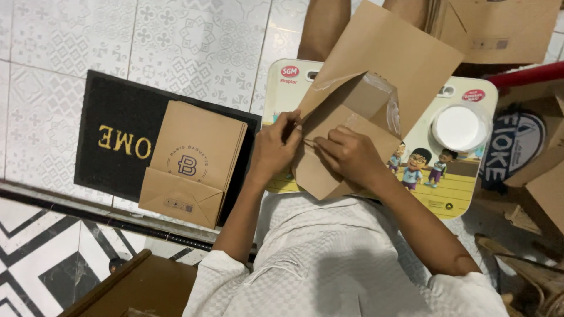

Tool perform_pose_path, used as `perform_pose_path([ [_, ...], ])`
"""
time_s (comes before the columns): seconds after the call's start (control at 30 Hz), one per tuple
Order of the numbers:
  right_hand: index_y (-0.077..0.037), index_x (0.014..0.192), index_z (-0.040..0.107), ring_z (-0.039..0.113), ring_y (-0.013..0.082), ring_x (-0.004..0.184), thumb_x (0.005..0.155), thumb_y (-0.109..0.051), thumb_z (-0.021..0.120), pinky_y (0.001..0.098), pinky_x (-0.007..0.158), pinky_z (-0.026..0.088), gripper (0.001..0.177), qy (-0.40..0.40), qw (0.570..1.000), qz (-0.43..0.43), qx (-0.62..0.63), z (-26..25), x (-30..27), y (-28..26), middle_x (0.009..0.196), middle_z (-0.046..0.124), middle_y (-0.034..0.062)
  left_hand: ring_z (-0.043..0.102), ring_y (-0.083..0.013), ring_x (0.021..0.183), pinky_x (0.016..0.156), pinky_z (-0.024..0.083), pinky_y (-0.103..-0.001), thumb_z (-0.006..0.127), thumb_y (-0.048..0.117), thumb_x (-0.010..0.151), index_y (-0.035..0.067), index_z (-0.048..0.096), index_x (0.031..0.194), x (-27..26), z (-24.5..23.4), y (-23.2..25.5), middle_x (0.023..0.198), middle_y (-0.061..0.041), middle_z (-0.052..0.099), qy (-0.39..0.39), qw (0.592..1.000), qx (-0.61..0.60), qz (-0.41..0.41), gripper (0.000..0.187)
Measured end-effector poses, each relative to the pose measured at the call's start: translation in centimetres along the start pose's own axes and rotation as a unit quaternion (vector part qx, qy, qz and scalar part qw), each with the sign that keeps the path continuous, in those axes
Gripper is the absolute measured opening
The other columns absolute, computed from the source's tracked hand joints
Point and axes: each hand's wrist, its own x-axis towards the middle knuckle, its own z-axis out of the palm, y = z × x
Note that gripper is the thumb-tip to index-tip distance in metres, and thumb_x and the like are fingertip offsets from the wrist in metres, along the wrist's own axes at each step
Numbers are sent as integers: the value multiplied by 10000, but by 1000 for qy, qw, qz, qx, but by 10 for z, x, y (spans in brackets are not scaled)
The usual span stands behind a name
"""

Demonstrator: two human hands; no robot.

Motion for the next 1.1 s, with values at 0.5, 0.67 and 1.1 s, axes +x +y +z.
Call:
perform_pose_path([
  [0.5,-61,960,775,601,229,660,975,-113,753,321,590,499,58,79,987,109,-85,5,-3,41,721,601,72,746,-379,995,849,612,-512,600,319,932,178,640,1099,0,5,-1,1113,-132,771,18,1000,3,17,222],
  [0.67,-72,883,763,596,269,638,968,-131,718,345,592,507,113,23,996,85,-28,8,-13,1,675,607,89,742,-377,1002,865,606,-522,592,330,941,180,634,1138,-3,6,-4,1101,-119,774,8,1000,22,20,251],
  [1.1,-81,969,776,626,252,714,935,-118,767,335,614,528,51,76,991,56,-96,9,-20,52,732,605,76,742,-378,1006,862,607,-514,609,309,941,198,621,1115,-2,12,-7,1132,-120,769,22,999,31,38,207],
])
